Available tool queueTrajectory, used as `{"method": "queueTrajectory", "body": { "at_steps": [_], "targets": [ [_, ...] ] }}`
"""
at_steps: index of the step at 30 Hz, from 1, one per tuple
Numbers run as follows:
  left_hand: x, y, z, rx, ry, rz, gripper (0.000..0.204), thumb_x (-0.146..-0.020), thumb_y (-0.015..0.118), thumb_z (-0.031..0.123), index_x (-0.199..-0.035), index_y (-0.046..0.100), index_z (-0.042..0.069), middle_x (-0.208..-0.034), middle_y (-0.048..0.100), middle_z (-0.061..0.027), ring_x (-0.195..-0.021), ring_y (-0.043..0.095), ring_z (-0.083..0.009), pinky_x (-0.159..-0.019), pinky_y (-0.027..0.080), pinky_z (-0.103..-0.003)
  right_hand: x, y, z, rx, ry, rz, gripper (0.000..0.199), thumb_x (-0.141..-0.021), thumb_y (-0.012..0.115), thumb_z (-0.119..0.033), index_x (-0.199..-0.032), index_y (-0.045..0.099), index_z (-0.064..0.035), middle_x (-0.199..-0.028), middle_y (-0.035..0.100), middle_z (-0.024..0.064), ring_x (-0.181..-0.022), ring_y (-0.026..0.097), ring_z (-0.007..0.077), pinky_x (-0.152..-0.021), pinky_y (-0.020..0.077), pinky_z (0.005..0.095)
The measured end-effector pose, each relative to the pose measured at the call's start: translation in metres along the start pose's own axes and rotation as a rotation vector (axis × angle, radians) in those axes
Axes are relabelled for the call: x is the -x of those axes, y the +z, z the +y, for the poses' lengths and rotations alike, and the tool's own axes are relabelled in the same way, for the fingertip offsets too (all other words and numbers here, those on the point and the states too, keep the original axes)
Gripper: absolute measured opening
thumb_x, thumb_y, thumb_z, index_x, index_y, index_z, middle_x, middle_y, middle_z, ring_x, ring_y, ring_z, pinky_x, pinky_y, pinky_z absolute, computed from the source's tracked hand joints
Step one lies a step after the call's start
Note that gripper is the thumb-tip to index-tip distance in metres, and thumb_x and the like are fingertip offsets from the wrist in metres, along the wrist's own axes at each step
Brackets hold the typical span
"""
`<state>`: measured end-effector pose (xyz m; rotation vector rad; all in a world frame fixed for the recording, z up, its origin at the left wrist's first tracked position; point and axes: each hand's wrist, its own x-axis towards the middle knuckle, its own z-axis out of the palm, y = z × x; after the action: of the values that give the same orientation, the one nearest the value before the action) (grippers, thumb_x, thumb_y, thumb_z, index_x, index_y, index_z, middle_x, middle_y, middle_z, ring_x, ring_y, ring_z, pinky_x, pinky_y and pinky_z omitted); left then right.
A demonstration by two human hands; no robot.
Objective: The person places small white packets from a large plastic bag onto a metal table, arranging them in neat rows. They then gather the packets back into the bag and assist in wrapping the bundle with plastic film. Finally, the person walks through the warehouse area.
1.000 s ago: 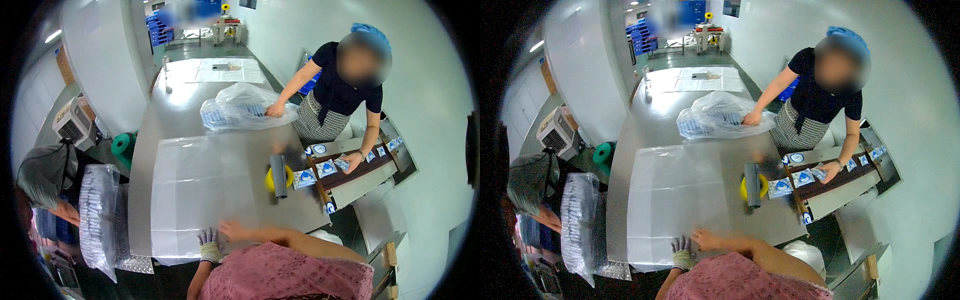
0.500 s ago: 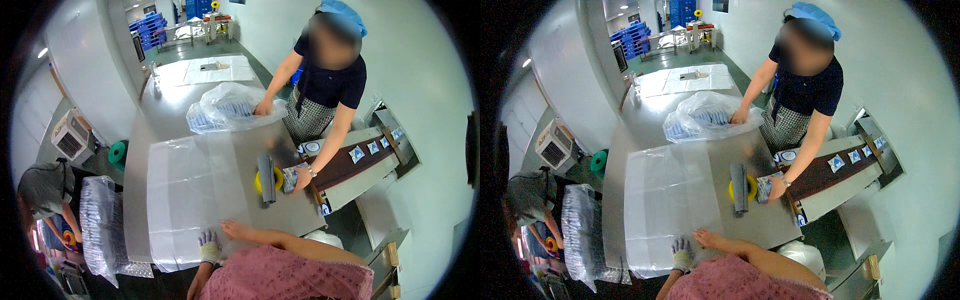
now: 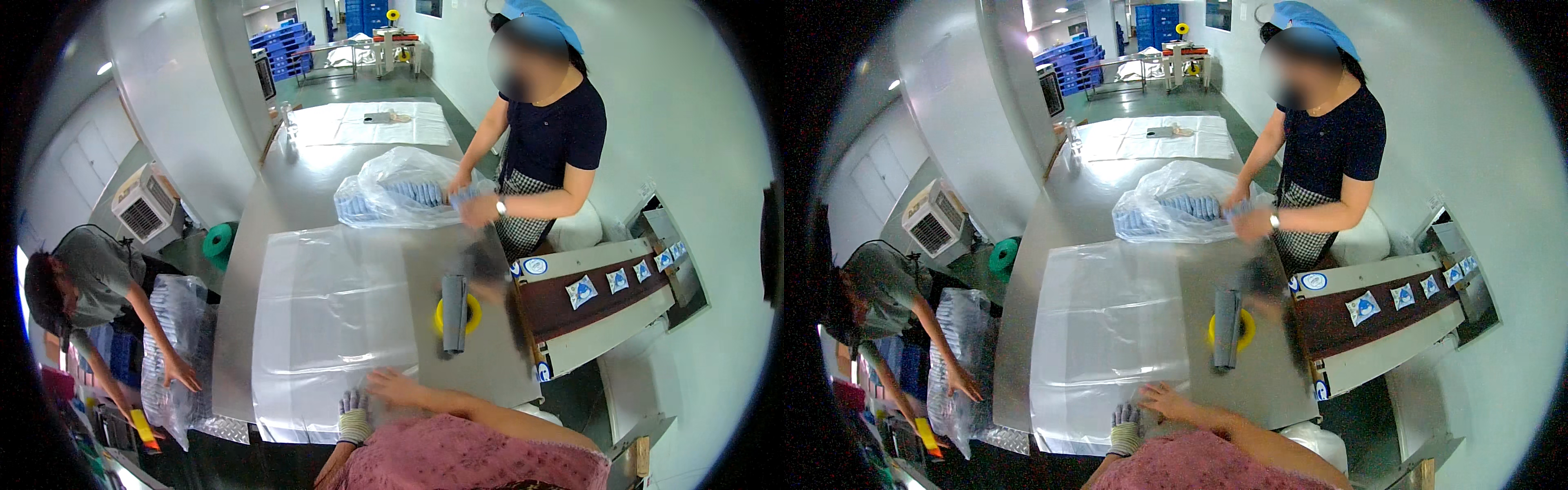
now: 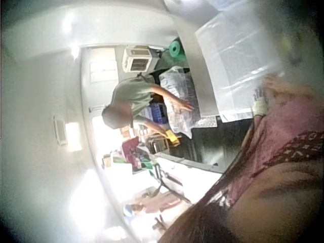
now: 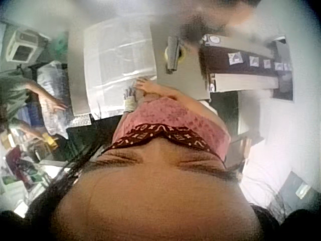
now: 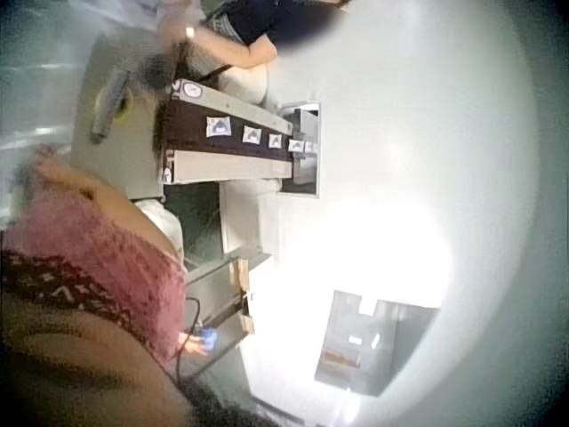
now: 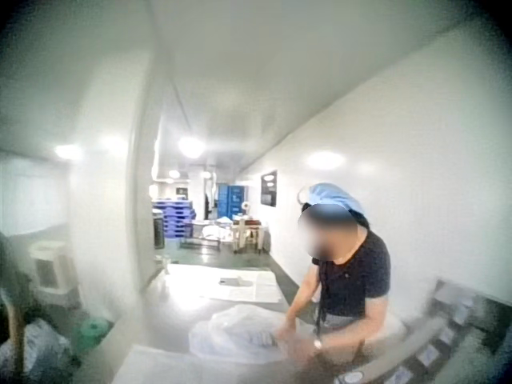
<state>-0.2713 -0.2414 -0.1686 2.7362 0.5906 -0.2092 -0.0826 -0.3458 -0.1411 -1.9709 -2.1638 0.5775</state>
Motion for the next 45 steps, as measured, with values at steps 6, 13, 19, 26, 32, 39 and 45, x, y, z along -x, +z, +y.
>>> {"method": "queueTrajectory", "body": {
  "at_steps": [6, 13, 19, 26, 32, 39, 45],
  "targets": [
    [0.002, -0.012, 0.006, -0.062, 0.024, 0.033, 0.065, -0.078, 0.055, 0.034, -0.135, 0.032, 0.015, -0.143, 0.021, -0.0155, -0.131, 0.018, -0.0395, -0.104, 0.016, -0.056, -0.018, 0.051, 0.034, 0.01, 0.078, 0.251, 0.054, -0.073, 0.064, -0.02, -0.124, 0.05, -0.0191, -0.139, 0.033, 0.0137, -0.131, 0.026, 0.0316, -0.105, 0.024, 0.0499],
    [-0.015, -0.015, -0.009, -0.126, -0.12, 0.003, 0.068, -0.079, 0.055, 0.035, -0.139, 0.028, 0.018, -0.147, 0.016, -0.0124, -0.133, 0.015, -0.039, -0.103, 0.014, -0.059, 0.018, 0.08, 0.004, 0.067, -0.003, 0.109, 0.064, -0.071, 0.066, -0.028, -0.129, 0.043, -0.0152, -0.138, 0.032, 0.0146, -0.128, 0.03, 0.0316, -0.102, 0.0242, 0.0537],
    [-0.041, -0.013, -0.028, -0.078, -0.129, 0.078, 0.061, -0.077, 0.057, 0.026, -0.132, 0.037, 0.015, -0.144, 0.022, -0.0142, -0.131, 0.02, -0.0377, -0.104, 0.019, -0.054, -0.008, 0.031, 0.019, 0.114, 0.117, 0.051, 0.047, -0.071, 0.068, -0.031, -0.113, 0.054, -0.0126, -0.133, 0.04, 0.0108, -0.123, 0.035, 0.0314, -0.098, 0.0317, 0.0481],
    [-0.008, -0.019, -0.03, 0.193, -0.118, 0.022, 0.061, -0.077, 0.062, 0.036, -0.127, 0.041, 0.008, -0.13, 0.04, -0.0156, -0.124, 0.034, -0.0337, -0.103, 0.029, -0.044, -0.017, 0.033, 0.064, -0.467, 0.235, 0.383, 0.013, -0.077, 0.06, -0.017, -0.083, 0.061, -0.0051, -0.093, 0.062, 0.0113, -0.09, 0.056, 0.0314, -0.078, 0.0448, 0.0396],
    [-0.003, -0.067, -0.001, 0.306, -0.038, -0.096, 0.055, -0.074, 0.067, 0.028, -0.119, 0.046, 0.006, -0.123, 0.045, -0.0175, -0.109, 0.048, -0.0333, -0.093, 0.039, -0.042, -0.021, -0.025, 0.07, -0.322, 0.308, 0.278, 0.013, -0.077, 0.061, -0.019, -0.079, 0.062, -0.0065, -0.081, 0.06, 0.0127, -0.084, 0.056, 0.032, -0.074, 0.0447, 0.0409],
    [-0.025, -0.072, -0.007, 0.838, -0.477, 0.202, 0.017, -0.076, 0.064, 0.013, -0.084, 0.059, -0.001, -0.071, 0.063, -0.0153, -0.064, 0.061, -0.0249, -0.06, 0.047, -0.035, 0.009, -0.107, -0.035, -0.583, 0.162, 0.45, 0.023, -0.08, 0.061, -0.028, -0.08, 0.06, -0.0056, -0.078, 0.059, 0.0141, -0.077, 0.056, 0.0322, -0.069, 0.0441, 0.0405],
    [-0.025, -0.109, 0.027, 0.614, -0.329, 0.062, 0.026, -0.077, 0.062, 0.026, -0.081, 0.06, 0.001, -0.073, 0.063, -0.0181, -0.068, 0.06, -0.0339, -0.064, 0.047, -0.042, 0.01, -0.036, -0.058, -0.95, 0.437, 0.065, 0.045, -0.089, 0.044, -0.046, -0.096, 0.061, -0.0047, -0.081, 0.06, 0.0185, -0.07, 0.058, 0.0333, -0.064, 0.0451, 0.0399]
  ]
}}
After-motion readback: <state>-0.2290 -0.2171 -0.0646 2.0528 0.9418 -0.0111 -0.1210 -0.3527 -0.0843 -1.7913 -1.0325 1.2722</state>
